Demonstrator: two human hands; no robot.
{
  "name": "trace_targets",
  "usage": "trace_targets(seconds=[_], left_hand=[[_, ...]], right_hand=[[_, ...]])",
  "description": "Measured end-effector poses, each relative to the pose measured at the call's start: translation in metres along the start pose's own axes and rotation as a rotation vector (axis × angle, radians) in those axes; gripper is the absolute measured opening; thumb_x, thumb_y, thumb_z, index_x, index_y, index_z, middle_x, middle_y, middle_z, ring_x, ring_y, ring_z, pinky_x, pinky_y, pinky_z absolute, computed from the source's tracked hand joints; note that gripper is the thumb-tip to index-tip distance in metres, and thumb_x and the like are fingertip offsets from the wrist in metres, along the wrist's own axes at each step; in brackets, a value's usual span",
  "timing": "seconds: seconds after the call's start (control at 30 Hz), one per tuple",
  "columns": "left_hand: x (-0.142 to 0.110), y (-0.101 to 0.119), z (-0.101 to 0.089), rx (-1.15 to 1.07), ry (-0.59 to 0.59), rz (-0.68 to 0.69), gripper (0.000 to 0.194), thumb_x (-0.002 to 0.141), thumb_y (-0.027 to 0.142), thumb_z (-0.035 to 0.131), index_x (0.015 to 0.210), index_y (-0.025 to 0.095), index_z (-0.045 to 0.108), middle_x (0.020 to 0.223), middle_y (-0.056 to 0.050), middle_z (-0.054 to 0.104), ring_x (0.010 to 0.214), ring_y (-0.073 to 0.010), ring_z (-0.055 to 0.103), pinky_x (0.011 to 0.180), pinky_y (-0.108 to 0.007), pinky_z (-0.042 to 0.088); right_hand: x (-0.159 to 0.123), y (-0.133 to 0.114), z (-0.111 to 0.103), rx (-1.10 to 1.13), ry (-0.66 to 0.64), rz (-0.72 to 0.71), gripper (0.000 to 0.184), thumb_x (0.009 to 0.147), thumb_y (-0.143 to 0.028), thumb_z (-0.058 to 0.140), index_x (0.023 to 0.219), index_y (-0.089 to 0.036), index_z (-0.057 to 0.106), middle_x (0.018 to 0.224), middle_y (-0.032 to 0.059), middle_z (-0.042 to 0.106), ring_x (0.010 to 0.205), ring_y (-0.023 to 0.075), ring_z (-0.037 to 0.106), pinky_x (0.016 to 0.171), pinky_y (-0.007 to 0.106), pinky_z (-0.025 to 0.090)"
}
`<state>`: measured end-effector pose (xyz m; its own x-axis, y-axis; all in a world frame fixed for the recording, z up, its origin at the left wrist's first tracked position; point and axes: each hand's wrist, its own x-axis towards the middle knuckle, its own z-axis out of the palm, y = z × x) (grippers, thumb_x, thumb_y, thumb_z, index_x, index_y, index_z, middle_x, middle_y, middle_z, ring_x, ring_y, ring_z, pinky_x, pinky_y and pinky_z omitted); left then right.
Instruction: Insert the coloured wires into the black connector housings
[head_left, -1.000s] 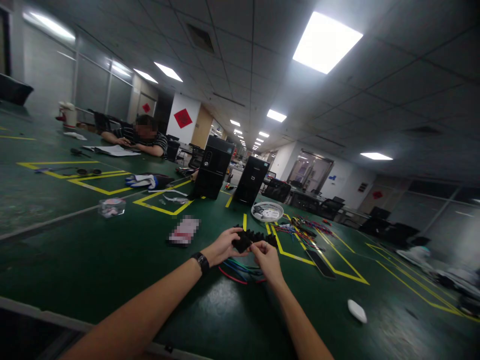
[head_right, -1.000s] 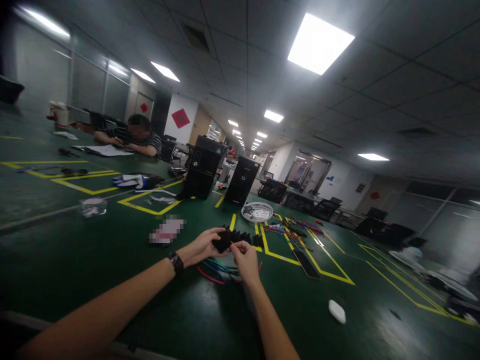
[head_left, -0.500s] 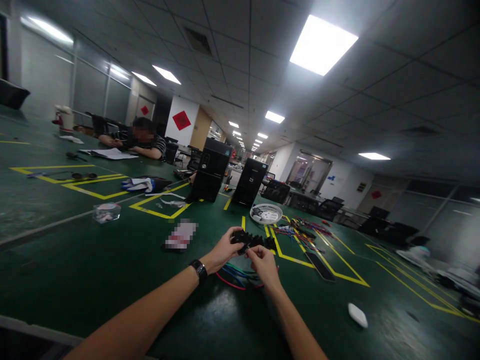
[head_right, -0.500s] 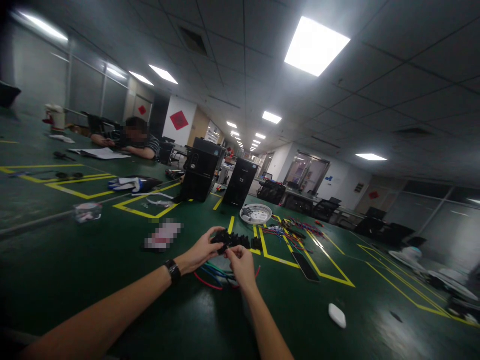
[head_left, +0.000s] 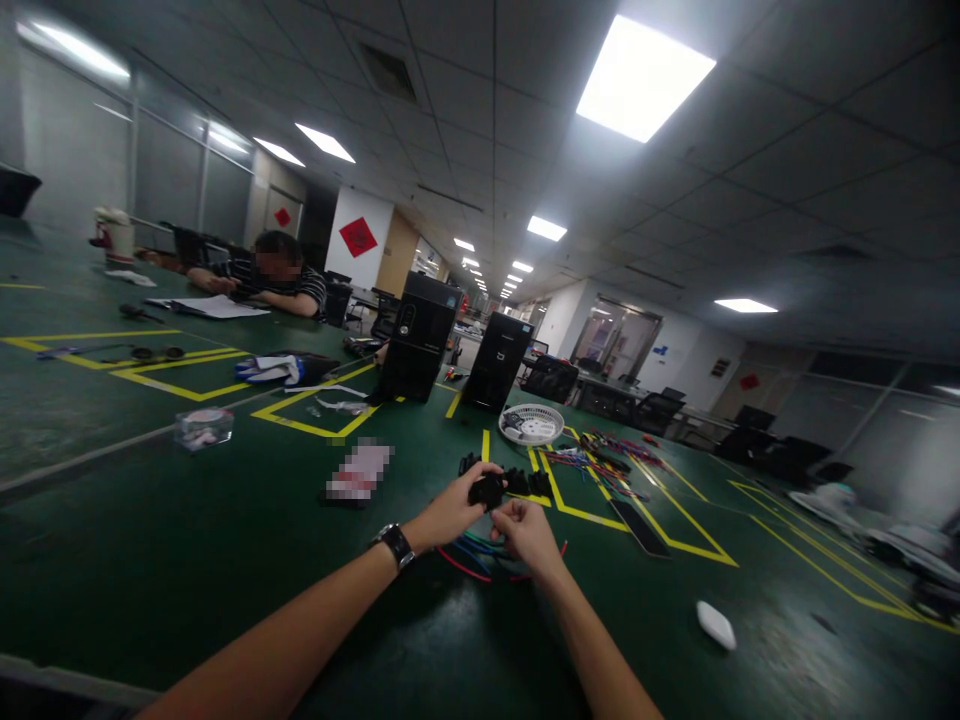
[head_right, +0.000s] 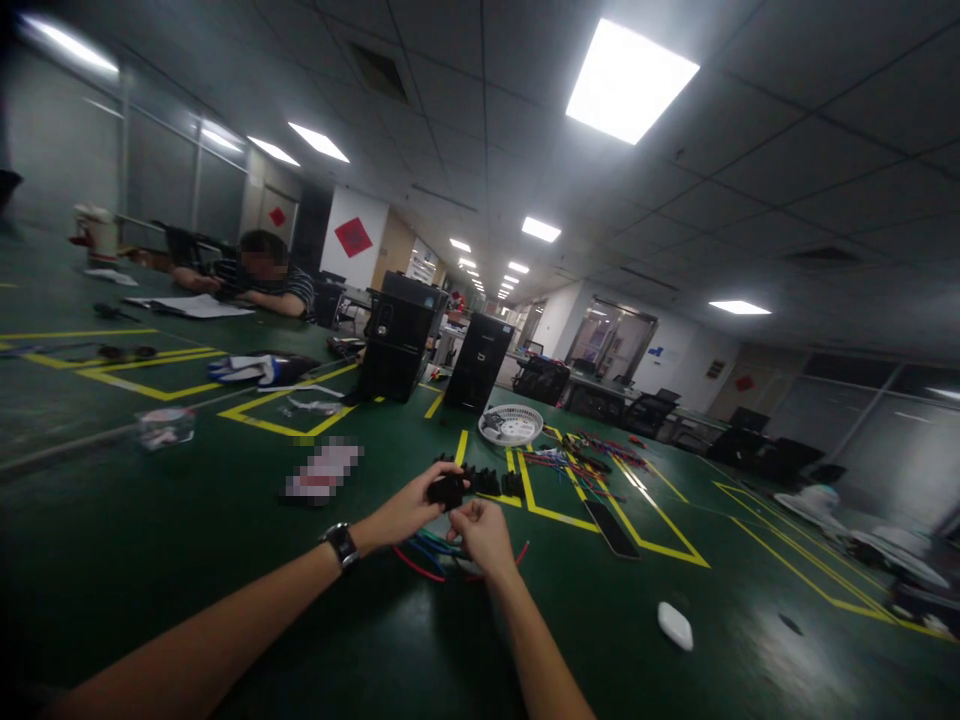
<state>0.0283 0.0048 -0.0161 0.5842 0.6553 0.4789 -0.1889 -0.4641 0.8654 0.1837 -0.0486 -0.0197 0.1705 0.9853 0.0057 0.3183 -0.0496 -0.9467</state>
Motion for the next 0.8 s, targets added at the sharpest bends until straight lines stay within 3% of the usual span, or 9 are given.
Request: trace_targets(seconds=[0.23,0.37,0.5,0.57,0.67,0.73,0.8], left_hand=[[0.0,-0.007,0.001,-0.057,0.041,0.028,0.047,0.08,0.013,0.054,0.126,0.02,0.047,0.121,-0.009,0.06,0.115,-0.0202,0.056,0.1,-0.035,0.041],[0.001,-0.021,0.0,-0.044,0.085,0.017,0.053,0.078,0.014,0.059,0.129,0.02,0.046,0.122,-0.01,0.059,0.115,-0.0205,0.056,0.103,-0.037,0.039],[0.005,-0.03,0.001,-0.111,0.142,-0.018,0.049,0.077,0.017,0.062,0.124,0.017,0.051,0.118,-0.011,0.062,0.111,-0.0215,0.058,0.101,-0.039,0.041],[0.007,-0.03,-0.004,-0.169,0.227,-0.075,0.046,0.075,0.015,0.065,0.119,0.016,0.054,0.116,-0.011,0.063,0.108,-0.0215,0.06,0.1,-0.04,0.042],[0.012,-0.026,-0.026,-0.384,0.502,-0.21,0.045,0.077,0.011,0.062,0.12,0.016,0.05,0.109,-0.011,0.063,0.092,-0.0186,0.066,0.091,-0.04,0.049],[0.014,-0.025,-0.045,-0.538,0.648,-0.243,0.047,0.08,0.009,0.059,0.124,0.017,0.043,0.103,-0.01,0.064,0.082,-0.0157,0.067,0.083,-0.038,0.053],[0.014,-0.027,-0.06,-0.532,0.68,-0.276,0.046,0.082,0.009,0.057,0.124,0.017,0.041,0.1,-0.01,0.063,0.075,-0.0138,0.067,0.078,-0.035,0.055]], right_hand=[[0.002,0.003,-0.001,-0.061,0.053,-0.068,0.023,0.073,-0.039,0.061,0.068,-0.019,0.052,0.046,-0.003,0.058,0.031,0.0073,0.035,0.036,0.021,0.024],[0.005,0.009,0.003,-0.292,0.107,-0.218,0.025,0.081,-0.036,0.054,0.065,-0.018,0.058,0.047,-0.0014,0.057,0.042,0.0119,0.048,0.047,0.023,0.032],[0.0,0.004,0.002,-0.514,0.117,-0.363,0.036,0.087,-0.036,0.048,0.059,-0.018,0.062,0.053,0.0005,0.056,0.054,0.0141,0.05,0.054,0.024,0.03],[-0.005,-0.005,-0.005,-0.497,0.051,-0.378,0.037,0.087,-0.038,0.048,0.058,-0.018,0.061,0.051,-0.0007,0.051,0.052,0.0131,0.046,0.052,0.024,0.029],[-0.01,-0.02,-0.025,-0.261,-0.071,-0.349,0.04,0.088,-0.048,0.044,0.067,-0.018,0.06,0.047,-0.0047,0.04,0.044,0.0102,0.034,0.046,0.022,0.024],[-0.012,-0.026,-0.035,-0.128,-0.006,-0.356,0.044,0.089,-0.053,0.04,0.074,-0.017,0.061,0.047,-0.0059,0.037,0.042,0.0094,0.029,0.043,0.022,0.022],[-0.012,-0.026,-0.037,-0.214,0.105,-0.391,0.043,0.09,-0.05,0.04,0.078,-0.016,0.064,0.049,-0.0043,0.042,0.044,0.01,0.034,0.046,0.022,0.025]])
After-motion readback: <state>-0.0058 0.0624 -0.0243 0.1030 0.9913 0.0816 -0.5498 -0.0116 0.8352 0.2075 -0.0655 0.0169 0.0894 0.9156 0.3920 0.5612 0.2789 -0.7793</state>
